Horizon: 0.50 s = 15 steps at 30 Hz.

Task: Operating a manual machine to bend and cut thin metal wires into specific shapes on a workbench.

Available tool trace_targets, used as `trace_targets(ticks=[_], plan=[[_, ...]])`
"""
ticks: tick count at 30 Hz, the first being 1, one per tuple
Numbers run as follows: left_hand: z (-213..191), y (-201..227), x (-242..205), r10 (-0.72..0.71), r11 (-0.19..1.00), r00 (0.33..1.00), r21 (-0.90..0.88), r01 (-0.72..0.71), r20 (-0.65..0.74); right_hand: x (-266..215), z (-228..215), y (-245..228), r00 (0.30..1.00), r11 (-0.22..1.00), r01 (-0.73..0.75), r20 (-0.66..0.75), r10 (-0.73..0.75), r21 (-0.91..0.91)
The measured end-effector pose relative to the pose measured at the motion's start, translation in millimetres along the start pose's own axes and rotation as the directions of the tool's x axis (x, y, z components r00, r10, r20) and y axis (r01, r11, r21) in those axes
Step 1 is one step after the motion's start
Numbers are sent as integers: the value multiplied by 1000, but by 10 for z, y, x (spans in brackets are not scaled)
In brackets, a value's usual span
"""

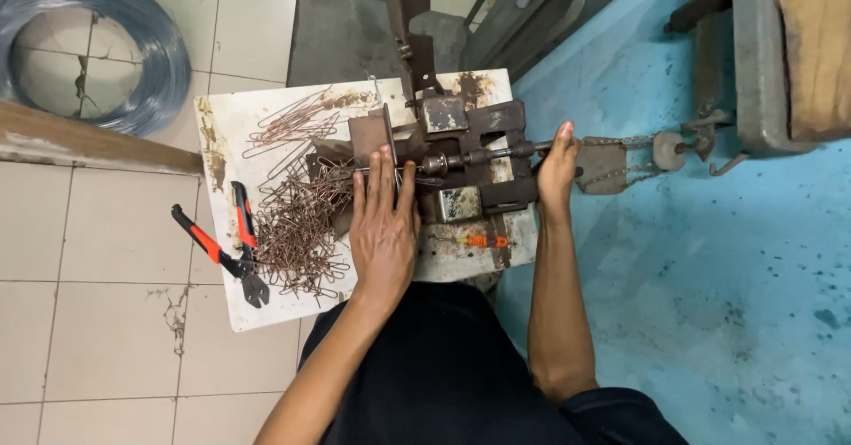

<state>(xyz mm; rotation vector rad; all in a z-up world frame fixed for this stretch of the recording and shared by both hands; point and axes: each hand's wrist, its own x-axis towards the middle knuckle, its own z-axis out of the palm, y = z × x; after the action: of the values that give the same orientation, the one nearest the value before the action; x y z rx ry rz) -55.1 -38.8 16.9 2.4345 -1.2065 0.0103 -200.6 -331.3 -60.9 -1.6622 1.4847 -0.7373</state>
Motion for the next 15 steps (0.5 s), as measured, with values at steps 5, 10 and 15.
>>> trace_targets(ticks=[5,10,15], plan=[[-59,41,75,-8,1000,999,7,8,52,26,-51,-101,1000,999,-3,19,4,-34],[-16,41,58,-16,999,998,-47,19,57,-23,-145,-174,997,995,-10,79,18,-97],[-7,57,60,6,998,998,-62,-2,61,191,-181,42,997,995,37,70,-30,-92]])
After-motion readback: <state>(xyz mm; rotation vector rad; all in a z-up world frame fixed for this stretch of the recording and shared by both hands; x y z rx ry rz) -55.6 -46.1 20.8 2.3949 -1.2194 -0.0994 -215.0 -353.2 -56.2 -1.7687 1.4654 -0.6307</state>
